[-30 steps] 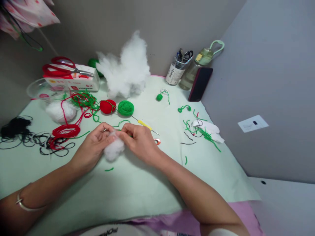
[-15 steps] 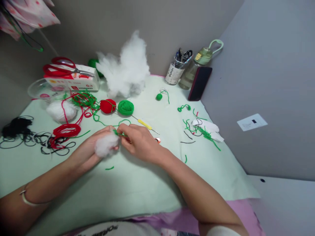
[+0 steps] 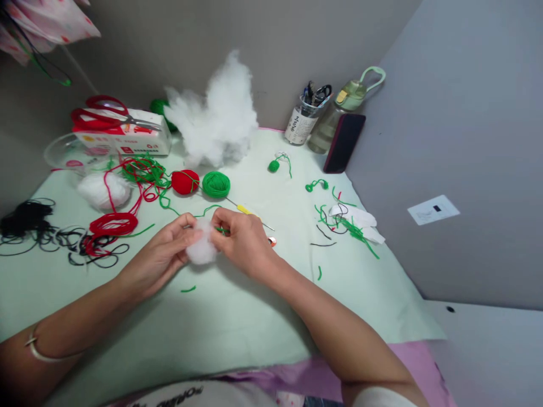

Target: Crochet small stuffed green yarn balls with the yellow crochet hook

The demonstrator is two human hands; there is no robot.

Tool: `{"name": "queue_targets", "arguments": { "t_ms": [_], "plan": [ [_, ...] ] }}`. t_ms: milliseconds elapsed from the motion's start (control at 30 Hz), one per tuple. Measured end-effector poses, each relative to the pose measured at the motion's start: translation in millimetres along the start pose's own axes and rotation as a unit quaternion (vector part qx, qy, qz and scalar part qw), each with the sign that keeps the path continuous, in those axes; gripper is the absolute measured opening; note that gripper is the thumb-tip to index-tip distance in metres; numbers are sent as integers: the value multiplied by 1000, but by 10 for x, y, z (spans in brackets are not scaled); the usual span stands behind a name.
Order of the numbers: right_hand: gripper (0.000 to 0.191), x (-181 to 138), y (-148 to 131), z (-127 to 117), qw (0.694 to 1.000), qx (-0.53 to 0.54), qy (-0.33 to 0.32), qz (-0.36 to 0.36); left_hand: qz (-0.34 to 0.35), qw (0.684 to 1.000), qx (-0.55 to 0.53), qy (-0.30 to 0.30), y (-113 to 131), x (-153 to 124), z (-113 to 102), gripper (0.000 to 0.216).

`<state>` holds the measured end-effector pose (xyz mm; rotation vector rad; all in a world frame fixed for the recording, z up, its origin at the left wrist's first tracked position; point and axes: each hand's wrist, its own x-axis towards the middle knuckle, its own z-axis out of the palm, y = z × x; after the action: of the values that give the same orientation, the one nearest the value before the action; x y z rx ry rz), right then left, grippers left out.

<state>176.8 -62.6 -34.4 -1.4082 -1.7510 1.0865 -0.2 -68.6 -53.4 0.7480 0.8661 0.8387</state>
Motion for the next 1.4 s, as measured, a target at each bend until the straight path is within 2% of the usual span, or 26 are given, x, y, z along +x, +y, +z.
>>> {"name": "queue_targets", "arguments": {
  "t_ms": [100,200,300,400,467,533,600,700,767,867,967,1033,1100,1267,1400],
  "plan": [
    [24,-8,-28,-28,999,28,-20,17,8,1000,29,5,-37,35,-18,35],
    [33,-61,-110,13,998,24,-56,7,68,994,83,35,-98,100,-51,32],
    [30,-125,-177,93,998,-10,-66,-6,134,977,151,74,-138,139,-74,30],
    [25,-128,-163,104,998,-3,-68,-3,157,964,187,103,-146,134,-78,26],
    [20,-96,-131,47,998,-6,-51,-34,168,963,183,106,-145,125,-78,23],
    [16,-64,-114,-34,996,-6,-5,-94,180,966,162,88,-151,127,-85,23],
    [18,-49,-123,-98,990,49,20,-133,179,972,141,61,-168,140,-100,24],
    [26,-52,-141,-117,976,199,-36,-83,158,979,125,37,-200,161,-125,24],
    [22,-50,-122,-88,972,228,-47,-26,155,980,115,44,-212,165,-132,23],
    [12,-34,-60,-38,995,98,-5,-15,177,976,102,71,-210,159,-121,23],
    [10,-20,-24,-6,998,-26,-38,-37,195,972,103,83,-208,153,-98,25],
    [19,-18,-27,8,997,-46,-53,-32,190,973,103,81,-213,147,-81,26],
    [23,-18,-40,20,998,-47,-37,-23,170,979,92,69,-216,133,-63,27],
    [25,-37,-72,38,998,-63,3,-12,118,991,36,47,-143,85,-15,25],
    [22,-63,-89,40,994,-100,-5,-38,95,994,11,51,-42,87,-8,33]
  ]
}}
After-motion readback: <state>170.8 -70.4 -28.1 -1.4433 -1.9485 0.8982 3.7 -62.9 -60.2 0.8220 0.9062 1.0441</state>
